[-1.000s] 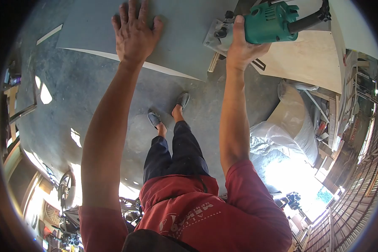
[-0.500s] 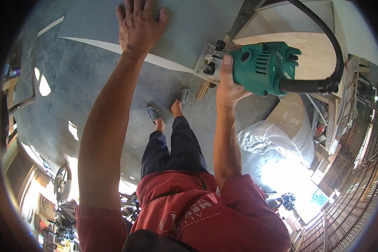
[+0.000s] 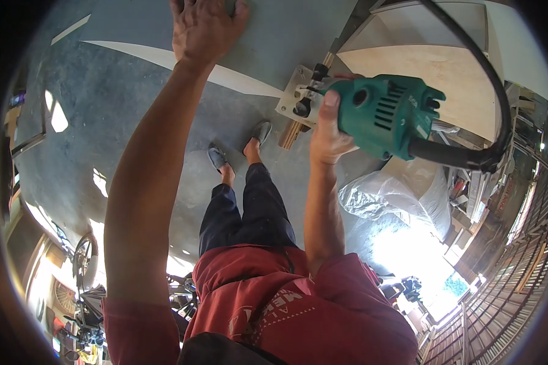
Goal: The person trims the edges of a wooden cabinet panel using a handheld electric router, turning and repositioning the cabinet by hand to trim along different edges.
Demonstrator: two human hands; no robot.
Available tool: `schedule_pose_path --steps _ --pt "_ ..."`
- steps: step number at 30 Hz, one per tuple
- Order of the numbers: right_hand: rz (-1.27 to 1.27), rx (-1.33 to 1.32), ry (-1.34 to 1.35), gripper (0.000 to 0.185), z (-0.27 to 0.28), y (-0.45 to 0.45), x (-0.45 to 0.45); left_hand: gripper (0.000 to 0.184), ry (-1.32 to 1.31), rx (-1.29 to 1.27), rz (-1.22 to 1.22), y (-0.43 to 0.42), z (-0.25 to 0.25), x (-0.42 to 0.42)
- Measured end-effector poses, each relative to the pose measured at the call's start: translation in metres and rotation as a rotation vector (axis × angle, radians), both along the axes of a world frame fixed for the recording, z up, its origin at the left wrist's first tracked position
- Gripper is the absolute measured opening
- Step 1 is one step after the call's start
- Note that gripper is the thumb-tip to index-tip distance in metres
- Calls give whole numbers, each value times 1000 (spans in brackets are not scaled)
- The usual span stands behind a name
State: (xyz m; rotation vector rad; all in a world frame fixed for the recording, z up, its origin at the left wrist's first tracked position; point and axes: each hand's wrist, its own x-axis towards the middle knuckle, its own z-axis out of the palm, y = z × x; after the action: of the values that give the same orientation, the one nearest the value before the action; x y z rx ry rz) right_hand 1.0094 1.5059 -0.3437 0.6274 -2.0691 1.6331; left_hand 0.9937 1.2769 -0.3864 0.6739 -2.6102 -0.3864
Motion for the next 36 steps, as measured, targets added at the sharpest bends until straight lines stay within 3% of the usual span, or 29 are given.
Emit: schedule_pose_path --steps 8,12,15,18,21,24,30,32,34,36 --pt "-53 -322 -51 44 2 -16 -51 64 25 10 -2 0 3 -1" --pt "-62 -256 -25 24 7 -18 -58 65 42 1 1 0 -2 -1" --pt "-13 -219 -3 26 8 -12 -41 66 24 -2 -2 1 0 0" --pt "-122 71 46 33 2 0 -11 67 -44 45 -6 -1 8 1" --pt "53 -14 -111 38 6 2 23 69 -81 64 -17 -4 6 1" --pt "76 17 -197 41 16 13 55 62 47 -173 -26 -13 -19 -2" --pt "53 73 -230 51 5 56 85 58 15 -246 -110 -21 -31 3" --pt "28 135 -186 56 -8 79 82 59 69 -133 -323 -21 -36 5" --pt "-2 175 -152 60 -17 98 77 61 122 -150 -525 28 -35 16" --pt "-33 192 -129 65 -24 114 69 66 -171 -141 -539 102 21 24"
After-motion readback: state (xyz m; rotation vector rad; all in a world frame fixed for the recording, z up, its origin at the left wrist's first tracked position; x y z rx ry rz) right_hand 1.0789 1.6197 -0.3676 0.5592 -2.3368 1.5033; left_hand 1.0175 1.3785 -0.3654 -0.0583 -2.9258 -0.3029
